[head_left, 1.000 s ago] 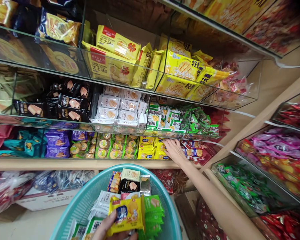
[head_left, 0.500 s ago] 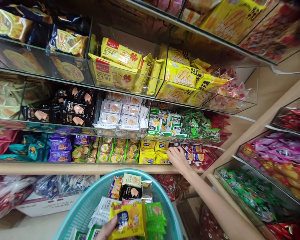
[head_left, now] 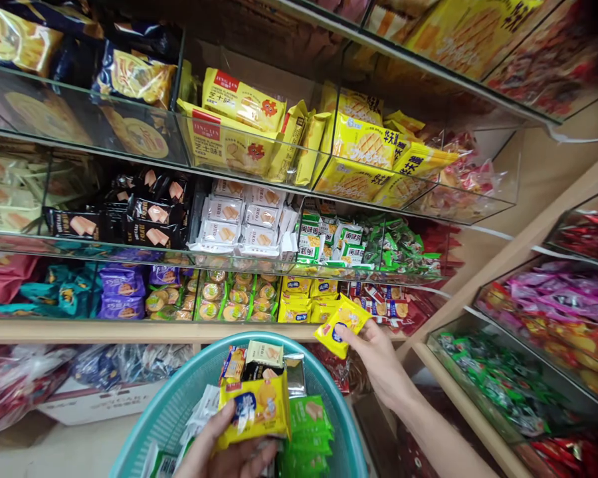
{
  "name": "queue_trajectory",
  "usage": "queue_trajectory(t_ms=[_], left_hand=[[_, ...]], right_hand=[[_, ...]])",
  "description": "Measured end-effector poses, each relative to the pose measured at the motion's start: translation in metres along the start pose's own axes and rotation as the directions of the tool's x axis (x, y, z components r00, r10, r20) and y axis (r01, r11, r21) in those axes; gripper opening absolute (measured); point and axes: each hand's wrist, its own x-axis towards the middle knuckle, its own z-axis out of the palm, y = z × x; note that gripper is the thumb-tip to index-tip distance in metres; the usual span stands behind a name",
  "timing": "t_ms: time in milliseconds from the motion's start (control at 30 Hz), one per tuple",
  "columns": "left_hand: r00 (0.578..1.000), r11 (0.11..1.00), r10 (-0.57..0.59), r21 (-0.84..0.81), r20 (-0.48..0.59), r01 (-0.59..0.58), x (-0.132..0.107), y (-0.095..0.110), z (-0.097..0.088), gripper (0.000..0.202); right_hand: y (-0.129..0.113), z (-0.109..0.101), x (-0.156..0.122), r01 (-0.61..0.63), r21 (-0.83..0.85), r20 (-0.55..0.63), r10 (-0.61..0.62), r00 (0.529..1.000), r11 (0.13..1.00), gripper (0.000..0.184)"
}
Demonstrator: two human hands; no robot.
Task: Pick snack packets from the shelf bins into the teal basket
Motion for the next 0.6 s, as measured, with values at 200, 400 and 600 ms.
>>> queue_trajectory(t_ms=[200, 400, 600], left_hand=[[0.974, 0.972, 0.224, 0.081, -0.026, -0.222, -0.013, 0.005, 0.015, 0.058], [0.933, 0.933, 0.356, 0.072, -0.053, -0.352, -0.008, 0.001, 0.013, 0.040], [0.921, 0.921, 0.388, 0.017, 0.021, -0.389, -0.006, -0.009, 0.017, 0.034]], right_hand=[[-0.019, 0.039, -0.036, -0.310, 0.340, 0.207, 0.251, 0.946, 0.888, 0.039], [-0.020, 0.050, -0.047, -0.362, 0.323, 0.290, 0.273, 0.917, 0.874, 0.033], [-0.029, 0.060, -0.057, -0.433, 0.318, 0.338, 0.326, 0.883, 0.843, 0.029]])
